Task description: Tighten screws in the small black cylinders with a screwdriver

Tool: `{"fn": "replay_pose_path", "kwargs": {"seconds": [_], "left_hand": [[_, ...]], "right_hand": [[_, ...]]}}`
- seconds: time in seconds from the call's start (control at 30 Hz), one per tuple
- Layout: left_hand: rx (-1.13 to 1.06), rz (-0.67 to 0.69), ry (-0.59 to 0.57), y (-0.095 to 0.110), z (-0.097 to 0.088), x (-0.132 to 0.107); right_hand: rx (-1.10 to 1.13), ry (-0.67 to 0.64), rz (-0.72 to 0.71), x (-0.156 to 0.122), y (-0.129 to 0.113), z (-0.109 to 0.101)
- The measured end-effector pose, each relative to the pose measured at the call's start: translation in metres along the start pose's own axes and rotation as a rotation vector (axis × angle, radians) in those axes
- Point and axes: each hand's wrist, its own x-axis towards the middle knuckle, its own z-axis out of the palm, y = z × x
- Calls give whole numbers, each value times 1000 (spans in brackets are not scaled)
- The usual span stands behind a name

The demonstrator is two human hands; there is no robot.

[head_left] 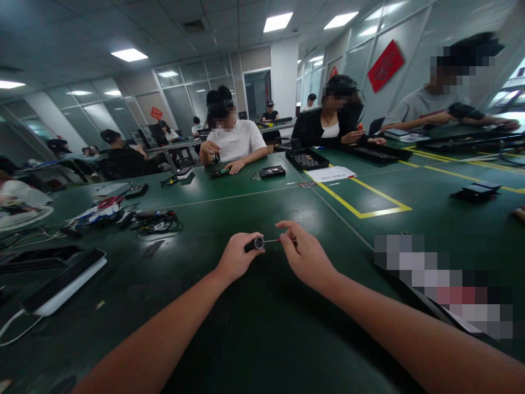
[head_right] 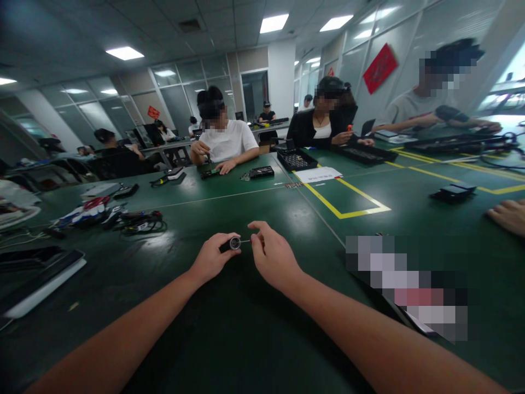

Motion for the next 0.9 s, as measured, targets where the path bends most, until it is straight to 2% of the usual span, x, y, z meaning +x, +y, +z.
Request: {"fn": "replay_pose_path", "kwargs": {"seconds": [0.17, 0.37, 0.63, 0.73, 0.9], "left_hand": [[-13, -18, 20, -1, 0, -1], [-63, -75, 118, -7, 2, -1], [-81, -98, 122, -2, 0, 1], [-78, -108, 123, -2, 0, 1], [-46, -76, 90, -1, 0, 0]], "right_hand": [[23, -32, 42, 1, -1, -1], [-80, -58, 72, 4, 2, 1], [-59, -99, -5, -5, -5, 5], [-43, -105, 25, -4, -4, 4], [-38, -27, 66, 0, 0, 3]]}}
